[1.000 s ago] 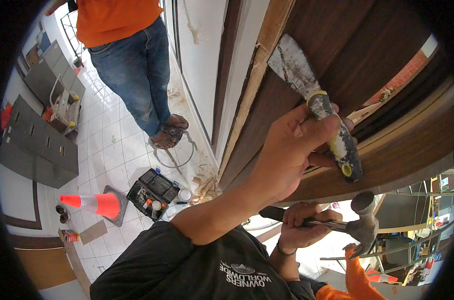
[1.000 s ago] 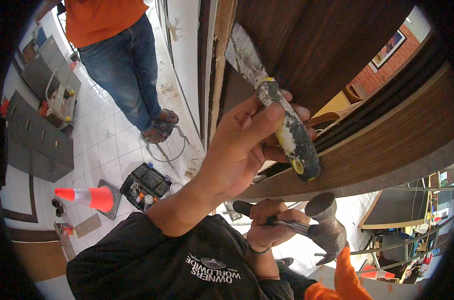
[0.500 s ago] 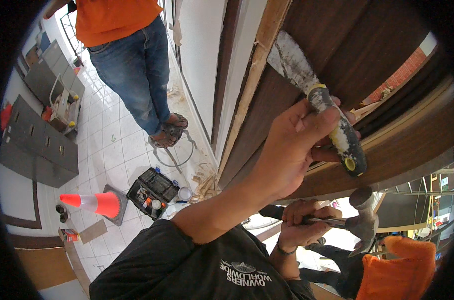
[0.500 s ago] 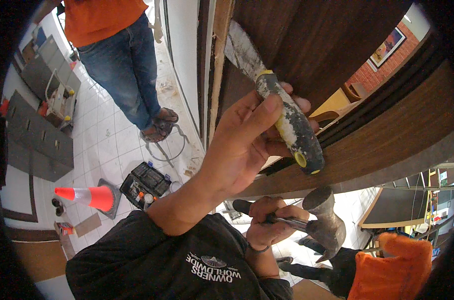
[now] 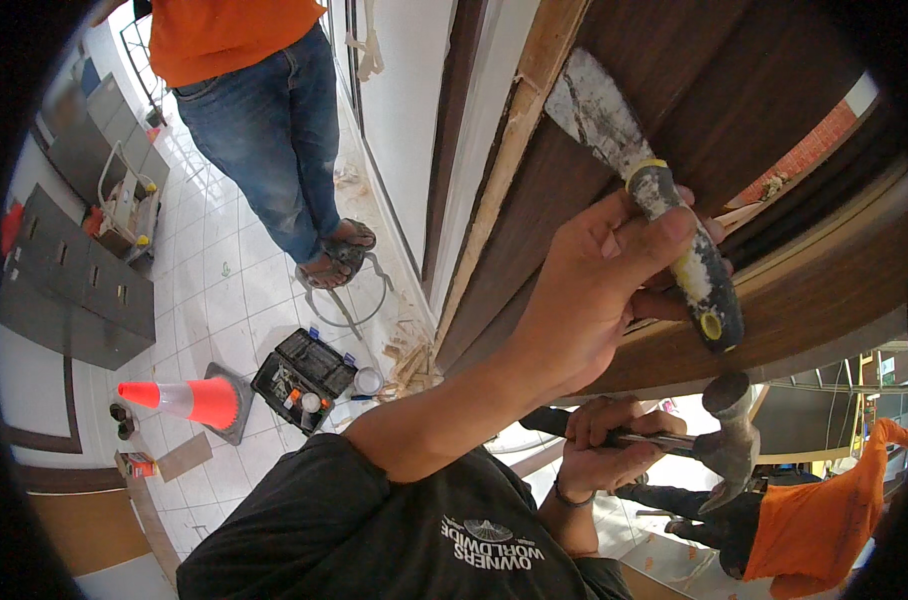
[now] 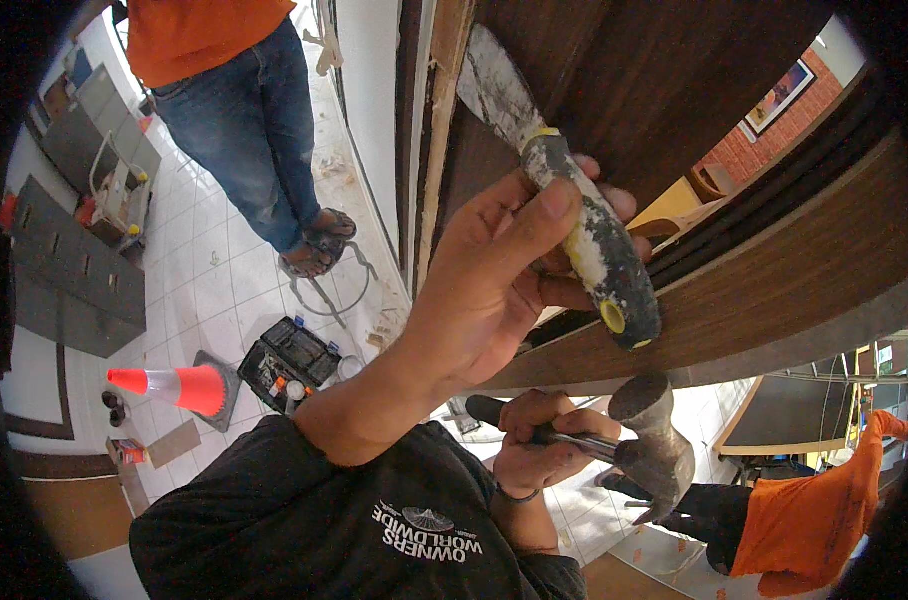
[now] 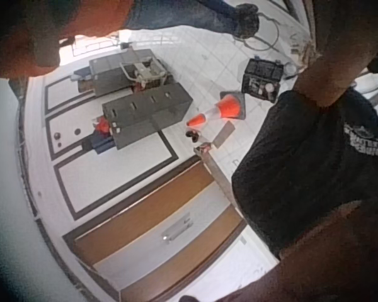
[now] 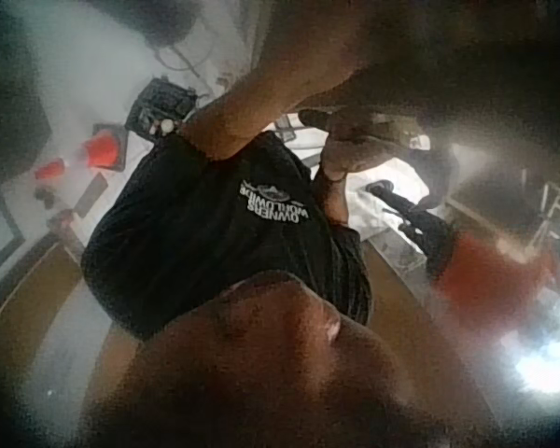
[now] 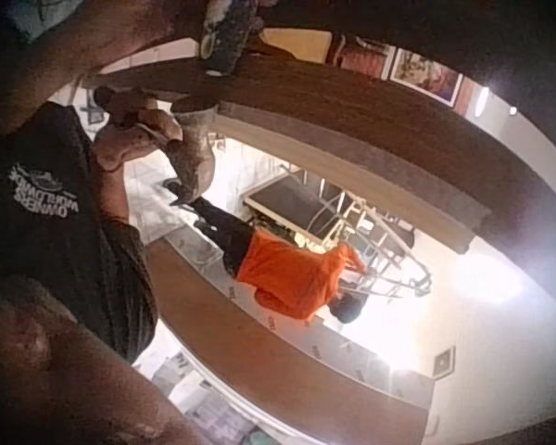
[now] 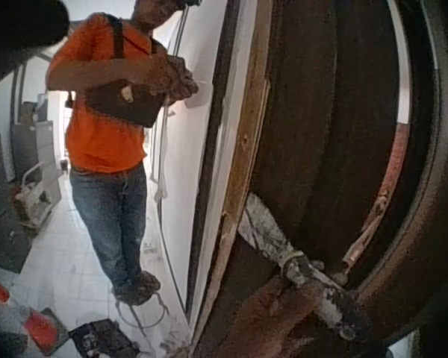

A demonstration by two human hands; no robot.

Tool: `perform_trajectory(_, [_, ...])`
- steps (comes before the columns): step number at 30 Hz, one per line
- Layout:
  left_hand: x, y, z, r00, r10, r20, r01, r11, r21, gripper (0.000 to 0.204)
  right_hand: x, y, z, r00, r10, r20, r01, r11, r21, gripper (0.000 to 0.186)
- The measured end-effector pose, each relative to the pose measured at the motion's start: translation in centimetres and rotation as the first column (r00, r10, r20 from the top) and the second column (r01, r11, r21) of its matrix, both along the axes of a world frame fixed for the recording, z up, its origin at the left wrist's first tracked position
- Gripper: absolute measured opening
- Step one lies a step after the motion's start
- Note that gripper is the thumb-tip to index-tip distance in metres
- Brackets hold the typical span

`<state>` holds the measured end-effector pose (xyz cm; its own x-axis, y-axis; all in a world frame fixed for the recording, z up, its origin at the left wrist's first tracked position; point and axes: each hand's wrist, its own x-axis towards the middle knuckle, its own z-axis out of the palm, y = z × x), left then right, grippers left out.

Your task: The person uses a chisel and hammer to remove wood and debris from the edge of a door frame, then uses their hands to pull away loose splinters.

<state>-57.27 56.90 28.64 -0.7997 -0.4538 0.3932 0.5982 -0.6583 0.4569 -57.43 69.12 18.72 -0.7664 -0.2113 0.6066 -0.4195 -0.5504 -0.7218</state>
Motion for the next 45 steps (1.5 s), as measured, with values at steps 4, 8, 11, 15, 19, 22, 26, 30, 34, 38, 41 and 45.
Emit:
perform_trajectory(4, [-0.05, -0.04, 0.16, 1.000, 0.005, -0.001, -0.005, 1.000, -0.015, 0.040, 0.09, -0.06, 0.08, 1.000, -0.009, 0.013, 0.009, 1.000, 0.013, 0.043])
perform_trajectory(8, [0.09, 0.14, 0.65, 1.000, -0.009, 0.002, 0.009, 0.998, 0.067, 0.032, 0.01, -0.08, 0.05, 1.000, -0.015, -0.003, 0.015, 1.000, 0.015, 0.043])
perform_trajectory(11, [0.12, 0.13, 0.69, 1.000, -0.007, -0.005, 0.008, 0.998, 0.061, 0.032, 0.07, -0.18, 0.10, 1.000, -0.009, -0.009, 0.010, 1.000, 0.006, 0.043])
perform_trajectory(15, [0.09, 0.17, 0.82, 1.000, 0.001, 0.002, -0.002, 0.999, 0.049, 0.032, 0.19, -0.21, 0.32, 1.000, -0.015, -0.005, 0.015, 1.000, 0.013, 0.044])
perform_trajectory(19, [0.13, 0.25, 0.83, 1.000, 0.003, -0.013, -0.002, 0.998, 0.057, 0.033, 0.29, -0.14, 0.25, 1.000, -0.023, 0.011, 0.023, 1.000, 0.010, 0.044])
perform_trajectory(22, [0.20, 0.32, 0.89, 1.000, -0.002, -0.026, 0.004, 0.998, 0.065, 0.033, 0.22, -0.10, 0.30, 1.000, -0.020, -0.003, 0.020, 1.000, 0.020, 0.044])
perform_trajectory(26, [0.19, 0.34, 0.76, 0.999, -0.008, -0.037, 0.011, 0.997, 0.076, 0.032, 0.21, -0.05, 0.26, 1.000, -0.023, 0.005, 0.023, 1.000, 0.019, 0.044])
perform_trajectory(30, [0.12, 0.42, 0.71, 1.000, 0.006, -0.016, -0.005, 0.997, 0.076, 0.032, 0.16, -0.13, 0.33, 0.999, -0.020, -0.025, 0.021, 0.999, 0.038, 0.044])
perform_trajectory(34, [0.08, 0.34, 0.82, 0.999, 0.003, -0.034, -0.001, 0.997, 0.072, 0.031, 0.19, -0.03, 0.30, 0.999, -0.038, -0.019, 0.039, 0.998, 0.051, 0.044])
perform_trajectory(38, [0.31, 0.54, 0.89, 0.999, 0.014, -0.034, -0.011, 0.996, 0.086, 0.030, 0.13, 0.12, 0.11, 0.999, -0.031, -0.011, 0.031, 0.998, 0.051, 0.045])
perform_trajectory(41, [0.25, 0.60, 0.89, 0.999, 0.017, -0.038, -0.014, 0.996, 0.083, 0.031, -0.03, -0.24, -0.10, 0.999, -0.034, -0.039, 0.035, 0.999, 0.016, 0.043])
perform_trajectory(45, [-0.01, 0.44, 0.78, 0.999, 0.021, -0.046, -0.017, 0.996, 0.092, 0.030, -0.08, -0.02, 0.11, 0.999, -0.027, -0.021, 0.028, 0.997, 0.066, 0.045])
